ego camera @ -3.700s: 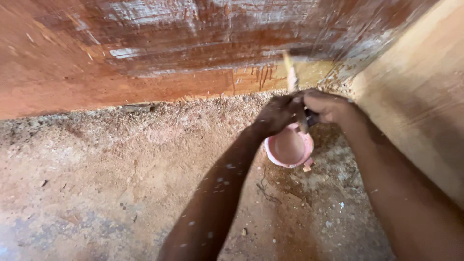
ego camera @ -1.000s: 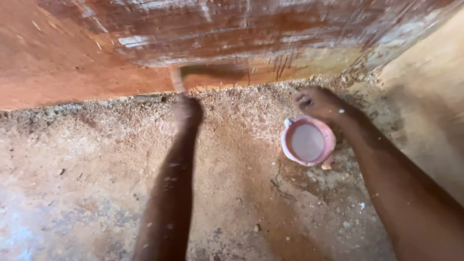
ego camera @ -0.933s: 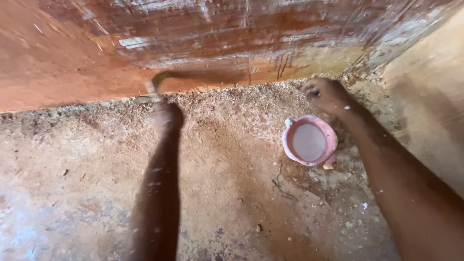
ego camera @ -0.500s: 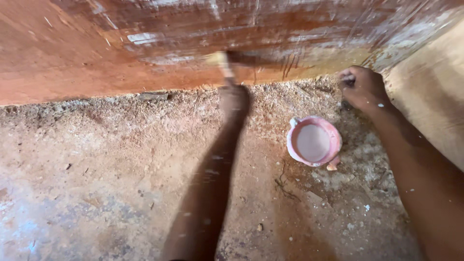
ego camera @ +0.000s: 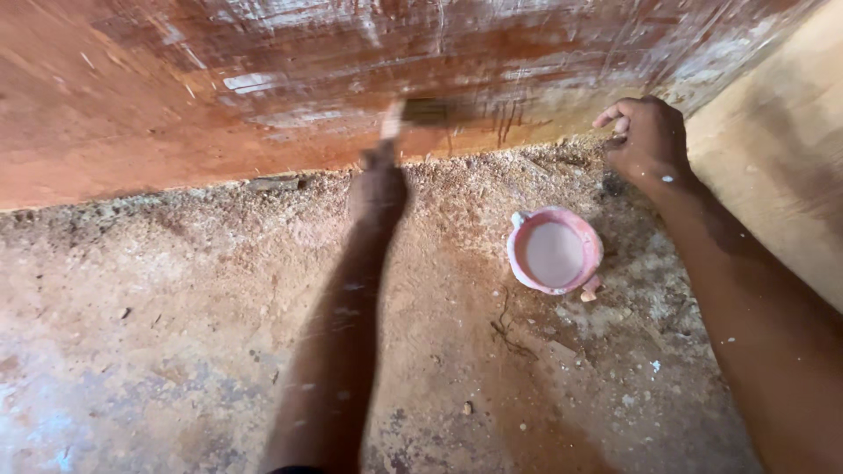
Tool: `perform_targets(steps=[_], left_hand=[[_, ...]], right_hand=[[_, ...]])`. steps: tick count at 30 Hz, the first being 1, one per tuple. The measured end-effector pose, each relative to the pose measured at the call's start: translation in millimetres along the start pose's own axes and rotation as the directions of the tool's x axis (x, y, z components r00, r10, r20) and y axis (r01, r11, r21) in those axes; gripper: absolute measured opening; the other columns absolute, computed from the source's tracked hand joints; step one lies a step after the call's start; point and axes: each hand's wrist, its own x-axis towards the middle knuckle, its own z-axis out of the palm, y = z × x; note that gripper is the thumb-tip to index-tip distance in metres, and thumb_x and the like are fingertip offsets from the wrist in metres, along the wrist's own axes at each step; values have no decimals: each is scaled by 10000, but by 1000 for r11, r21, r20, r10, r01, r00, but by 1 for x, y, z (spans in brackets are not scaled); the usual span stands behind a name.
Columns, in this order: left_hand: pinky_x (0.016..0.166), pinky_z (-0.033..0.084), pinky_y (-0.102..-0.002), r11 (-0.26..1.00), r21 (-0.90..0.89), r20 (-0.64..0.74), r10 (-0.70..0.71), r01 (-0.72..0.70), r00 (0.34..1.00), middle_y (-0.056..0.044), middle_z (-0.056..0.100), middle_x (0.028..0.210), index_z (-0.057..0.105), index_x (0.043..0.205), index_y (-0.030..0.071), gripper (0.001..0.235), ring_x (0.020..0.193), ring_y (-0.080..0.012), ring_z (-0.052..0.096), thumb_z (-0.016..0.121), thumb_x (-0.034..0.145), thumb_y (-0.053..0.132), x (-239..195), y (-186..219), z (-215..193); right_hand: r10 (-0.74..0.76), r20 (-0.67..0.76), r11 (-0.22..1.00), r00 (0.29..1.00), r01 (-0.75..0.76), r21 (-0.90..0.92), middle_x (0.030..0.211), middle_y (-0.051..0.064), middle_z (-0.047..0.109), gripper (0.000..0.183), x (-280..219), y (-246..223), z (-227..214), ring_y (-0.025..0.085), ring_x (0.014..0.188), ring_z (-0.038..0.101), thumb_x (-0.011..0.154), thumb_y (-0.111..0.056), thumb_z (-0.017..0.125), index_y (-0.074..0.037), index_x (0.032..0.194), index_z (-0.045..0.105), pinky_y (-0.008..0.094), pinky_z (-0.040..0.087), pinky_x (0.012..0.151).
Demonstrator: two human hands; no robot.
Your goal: The person paints a reddish-brown wall with white paint using a brush. They repeatedly dip the brush into a small pink container and apply paint in horizontal strokes near the floor, occasionally touching the wall with their left hand.
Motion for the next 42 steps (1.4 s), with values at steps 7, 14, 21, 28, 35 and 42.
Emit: perform_targets(steps=[7,14,21,28,35,42], left_hand=[[632,623,-404,925,7,-141,-375,380,916,-356,573,1231,350,1455,-74,554,798,-284,684,518,1049,264,-39,-144,-97],[710,612,-436,989,-56,24,140,-138,990,-144,757,992,705,1247,224,338,782,-276,714,539,957,266,-71,-67,-100],[866,590,-447,834,-188,382,549,-519,743,-121,759,1075,756,1124,156,325,938,-299,738,584,938,360,-106,97,-97],[838,615,-417,732,89,512,548,-676,661,-143,766,1026,757,1117,156,336,901,-261,764,723,843,347,-129,176,-96],[798,631,-387,734,98,560,517,-672,647,-118,763,1043,729,1140,132,331,909,-229,774,711,923,381,-134,202,-71],[814,614,-383,731,133,354,596,-669,721,-21,762,1121,778,1063,209,184,1053,-216,738,722,893,252,-133,203,-31]], right_hand=[[-94,-47,995,994,93,-23,947,125,682,370,11,2,5,288,854,666,692,18,784,-139,1027,797,411,546,770],[71,14,990,997,-72,121,912,125,742,239,12,7,-6,264,828,716,809,-115,748,-130,1047,773,389,568,782],[71,24,997,997,-71,28,926,141,744,206,11,10,-30,292,852,714,819,-165,792,-119,1019,782,397,565,794],[121,76,991,990,-125,53,1004,141,744,254,3,12,-37,265,884,722,822,-196,808,-113,1059,769,388,567,801],[13,118,1000,993,-13,-1,997,147,751,207,8,6,-22,264,896,721,838,-160,788,-114,1040,781,381,567,827],[-24,132,999,991,19,44,1006,132,750,208,8,4,-14,254,926,720,846,-165,788,-111,1047,773,376,563,840]])
